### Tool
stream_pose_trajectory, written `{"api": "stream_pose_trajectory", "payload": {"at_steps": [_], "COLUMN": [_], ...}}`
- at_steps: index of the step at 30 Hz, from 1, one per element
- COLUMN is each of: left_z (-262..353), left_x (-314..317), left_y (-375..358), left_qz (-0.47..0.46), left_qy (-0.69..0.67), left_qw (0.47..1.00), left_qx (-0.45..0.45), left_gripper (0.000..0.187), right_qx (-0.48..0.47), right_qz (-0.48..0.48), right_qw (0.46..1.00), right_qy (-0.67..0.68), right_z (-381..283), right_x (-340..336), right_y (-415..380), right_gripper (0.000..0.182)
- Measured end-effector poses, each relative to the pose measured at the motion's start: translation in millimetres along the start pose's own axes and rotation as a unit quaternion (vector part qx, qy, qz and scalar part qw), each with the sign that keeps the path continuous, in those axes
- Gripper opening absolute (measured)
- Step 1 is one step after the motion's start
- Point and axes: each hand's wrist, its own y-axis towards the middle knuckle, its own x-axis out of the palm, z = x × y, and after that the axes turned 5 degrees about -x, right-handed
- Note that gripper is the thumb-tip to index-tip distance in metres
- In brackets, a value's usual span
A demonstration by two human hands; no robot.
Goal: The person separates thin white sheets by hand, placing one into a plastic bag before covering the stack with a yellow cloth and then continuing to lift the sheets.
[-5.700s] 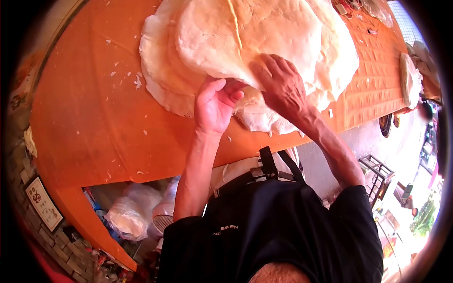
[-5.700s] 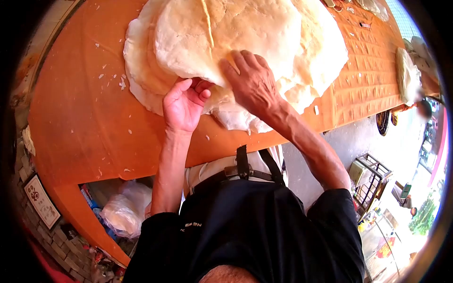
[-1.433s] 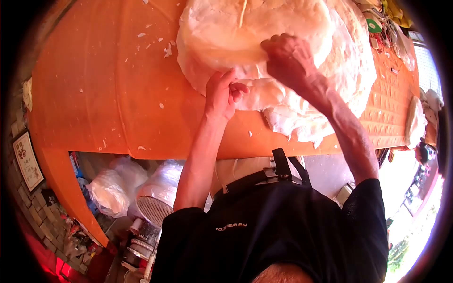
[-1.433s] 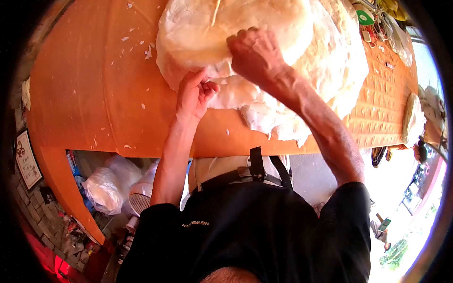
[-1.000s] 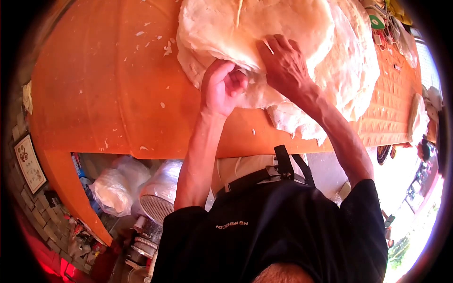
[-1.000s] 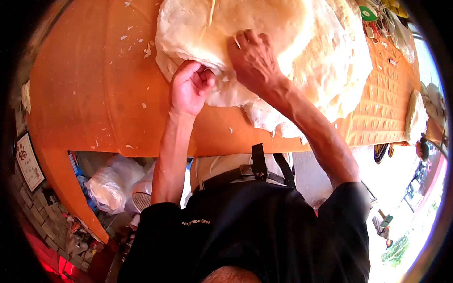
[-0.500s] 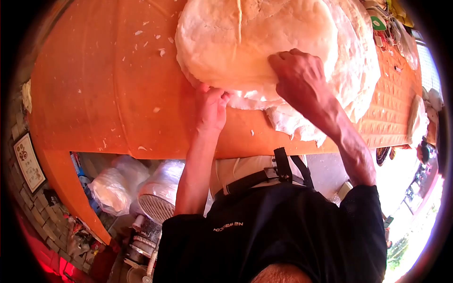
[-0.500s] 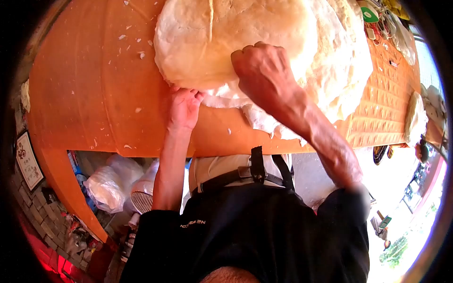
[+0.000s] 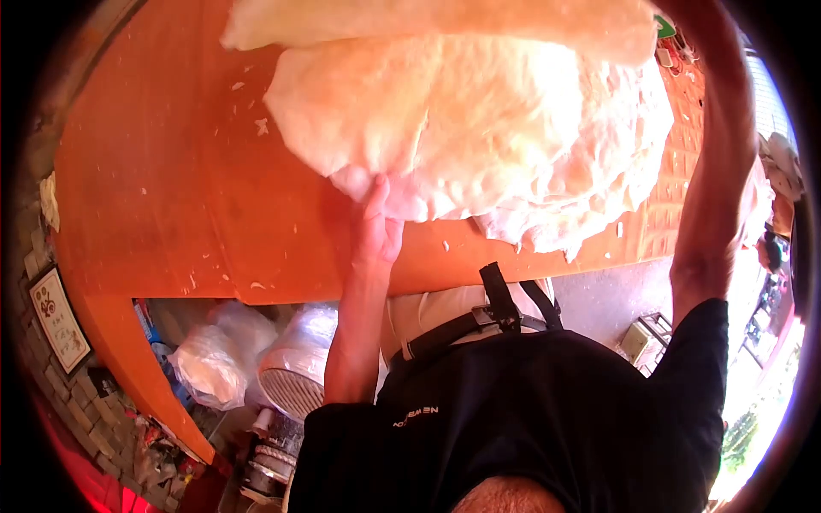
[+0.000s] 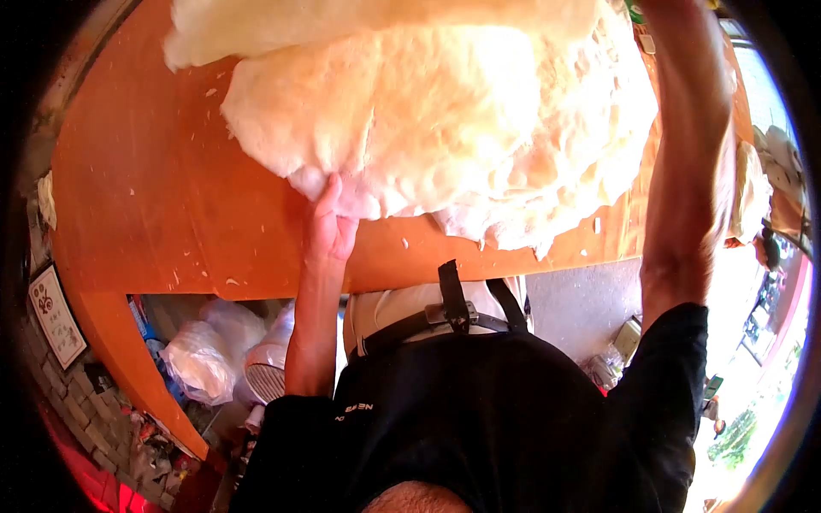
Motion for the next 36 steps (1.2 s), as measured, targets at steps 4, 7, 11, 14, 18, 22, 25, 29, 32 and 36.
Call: {"api": "stream_pose_trajectory", "payload": {"at_steps": [4, 7, 11, 14, 18, 22, 25, 29, 32, 36], "left_z": [4.9, 3.3, -2.0, -6.0, 8.6, 4.1, 7.4, 11.4, 1.7, 29.9], "left_x": [6.4, -14.0, -37.7, -59.1, -21.9, -26.4, -22.2, -16.7, -36.5, -38.0], "left_y": [-18.6, -17.4, -17.6, -14.9, -42.5, -62.5, -76.8, -69.3, -54.2, -65.4], "left_qz": [0.045, 0.09, 0.12, 0.075, 0.05, 0.026, 0.008, -0.002, 0.1, 0.105], "left_qy": [0.029, 0.04, 0.098, 0.039, 0.005, -0.102, -0.191, -0.132, 0.001, 0.062], "left_qw": [0.998, 0.995, 0.987, 0.994, 0.996, 0.993, 0.981, 0.991, 0.992, 0.978], "left_qx": [0.029, 0.008, 0.039, 0.063, 0.072, 0.047, 0.019, 0.029, 0.078, 0.167], "left_gripper": [0.041, 0.045, 0.047, 0.047, 0.044, 0.05, 0.061, 0.053, 0.056, 0.058], "right_qx": [0.031, 0.021, 0.018, 0.001, -0.021, -0.16, -0.11, -0.068, 0.022, 0.333], "right_qz": [-0.038, -0.086, -0.131, -0.145, -0.172, -0.203, -0.349, -0.33, -0.283, -0.177], "right_qw": [0.999, 0.996, 0.991, 0.988, 0.973, 0.947, 0.903, 0.879, 0.916, 0.879], "right_qy": [-0.018, -0.001, 0.02, 0.047, 0.155, 0.192, 0.227, 0.336, 0.283, 0.291], "right_z": [3.2, 2.3, -3.7, -30.2, -117.7, -197.8, -214.8, -199.8, -149.2, -54.1], "right_x": [0.9, 9.2, 11.4, -9.3, -53.3, -1.6, -6.1, -18.8, -6.2, 67.4], "right_y": [6.1, -8.7, -23.7, -33.3, -66.9, -172.1, -189.6, -186.7, -168.2, -156.0], "right_gripper": [0.018, 0.018, 0.018, 0.019, 0.02, 0.022, 0.027, 0.046, 0.061, 0.059]}}
